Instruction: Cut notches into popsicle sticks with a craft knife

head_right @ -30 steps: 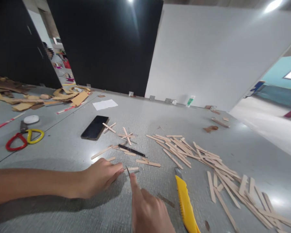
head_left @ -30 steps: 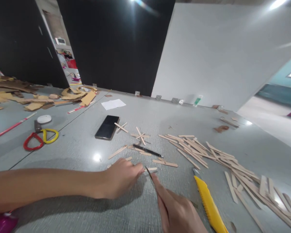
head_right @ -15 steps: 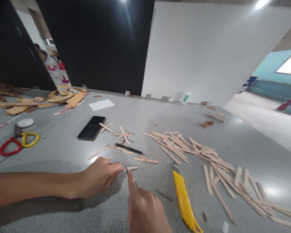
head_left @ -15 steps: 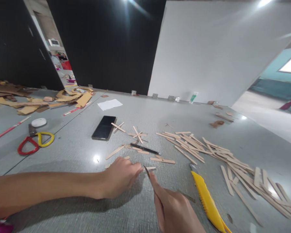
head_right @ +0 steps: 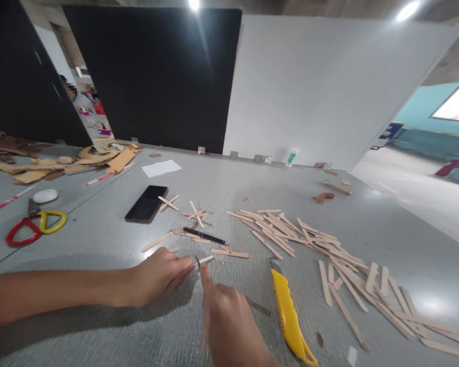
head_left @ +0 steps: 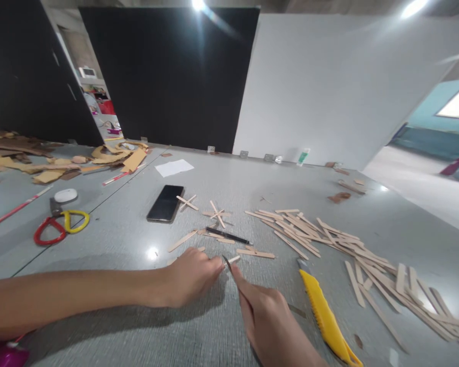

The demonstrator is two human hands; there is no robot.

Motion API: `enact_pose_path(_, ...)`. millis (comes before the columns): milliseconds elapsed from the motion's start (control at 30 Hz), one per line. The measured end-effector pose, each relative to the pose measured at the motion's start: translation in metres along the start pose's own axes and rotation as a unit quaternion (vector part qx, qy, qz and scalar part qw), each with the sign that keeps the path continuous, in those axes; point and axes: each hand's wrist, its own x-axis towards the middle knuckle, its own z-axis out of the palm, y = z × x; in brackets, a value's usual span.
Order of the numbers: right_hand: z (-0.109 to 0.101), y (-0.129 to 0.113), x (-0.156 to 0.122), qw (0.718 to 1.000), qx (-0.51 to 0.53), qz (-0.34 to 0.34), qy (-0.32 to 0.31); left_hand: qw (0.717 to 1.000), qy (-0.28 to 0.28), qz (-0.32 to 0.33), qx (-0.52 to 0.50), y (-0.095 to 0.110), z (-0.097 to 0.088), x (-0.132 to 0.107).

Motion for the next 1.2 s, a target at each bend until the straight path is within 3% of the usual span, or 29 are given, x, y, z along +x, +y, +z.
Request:
enact_pose_path(233, -0.008, -0.004, -0.005, 1.0, -0.021, -0.009, 0.01, 0.999, 0.018, -0.028, 0.002, 0.004, 0.0, 0.0)
enact_pose_path(467, -0.001, 0.0, 0.001, 1.0, -0.013, -0.001, 0.019, 1.0, 0.007, 0.005, -0.003, -0.002, 0.003, 0.001)
enact_pose_path(667, -0.002, -0.002, -0.001, 0.999, -0.03, -0.004, 0.019, 1.0, 0.019, -0.017, 0.003, 0.003, 0.0, 0.001)
enact_pose_path(933, 0.007, 0.002, -0.012, 0.994, -0.076, -0.057, 0.048, 0.999, 0.033, -0.034, -0.005, 0.003, 0.004, 0.0)
enact_pose_path(1200, 0.009, 0.002, -0.004, 0.996, -0.057, -0.055, 0.041, 0.999, 0.042, 0.008, -0.028, -0.007, 0.009, -0.001)
